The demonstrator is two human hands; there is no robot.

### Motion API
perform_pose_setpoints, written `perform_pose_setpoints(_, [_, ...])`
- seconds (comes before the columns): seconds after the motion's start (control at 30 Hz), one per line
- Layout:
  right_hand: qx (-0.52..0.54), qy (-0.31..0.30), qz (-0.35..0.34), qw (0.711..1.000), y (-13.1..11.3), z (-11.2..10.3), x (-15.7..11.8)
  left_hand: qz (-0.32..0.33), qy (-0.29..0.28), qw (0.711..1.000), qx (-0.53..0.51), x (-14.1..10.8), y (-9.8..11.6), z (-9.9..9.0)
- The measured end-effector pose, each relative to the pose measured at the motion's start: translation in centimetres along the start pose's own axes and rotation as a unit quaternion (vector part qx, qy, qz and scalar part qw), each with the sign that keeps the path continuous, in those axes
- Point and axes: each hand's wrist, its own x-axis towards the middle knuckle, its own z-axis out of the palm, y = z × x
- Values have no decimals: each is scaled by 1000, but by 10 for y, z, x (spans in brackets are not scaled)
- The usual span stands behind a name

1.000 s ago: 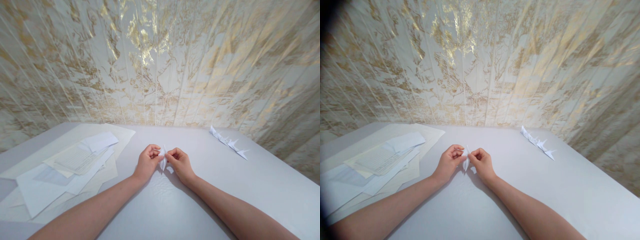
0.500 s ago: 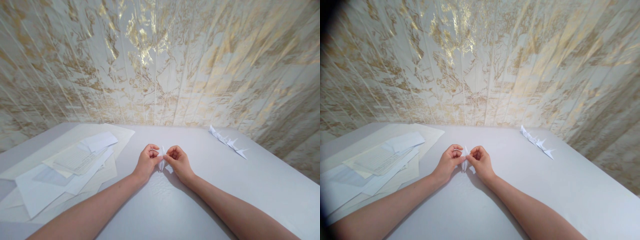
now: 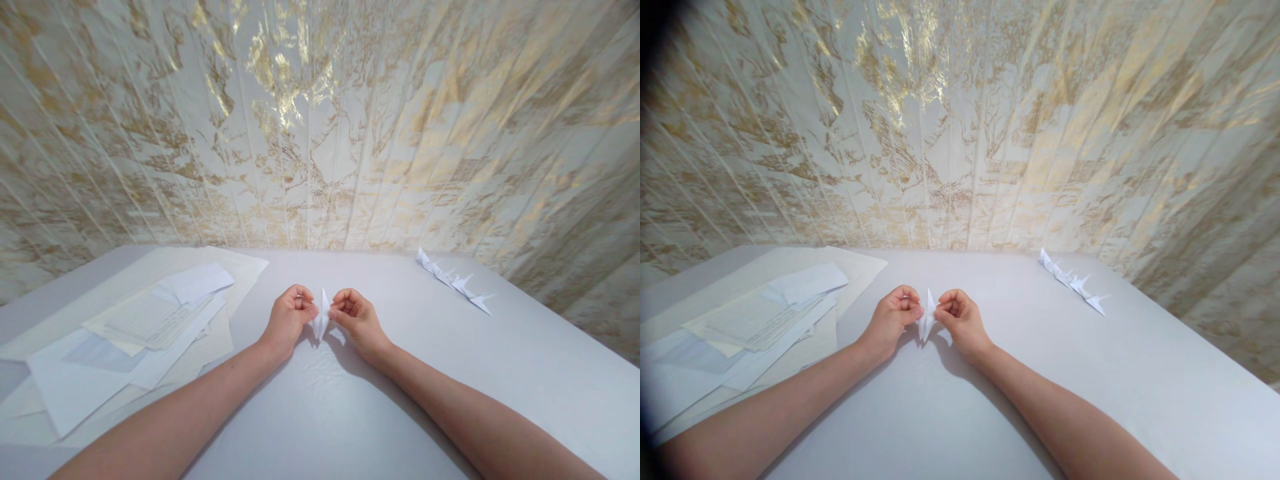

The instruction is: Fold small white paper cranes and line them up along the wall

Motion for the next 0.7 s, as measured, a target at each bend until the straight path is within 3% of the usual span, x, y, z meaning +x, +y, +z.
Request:
perform_pose_setpoints(0.2, [-37,14,-20,999,0,-3,1,25,7,1000,17,3,-5,-2])
perform_pose_setpoints(0.47, [-12,-26,-2,1000,3,-3,0,13,6,1000,13,7,-9,-5])
perform_pose_setpoints(0.7, [-11,-27,-8,1000,3,-1,-1,73,-13,992,101,4,-11,-4])
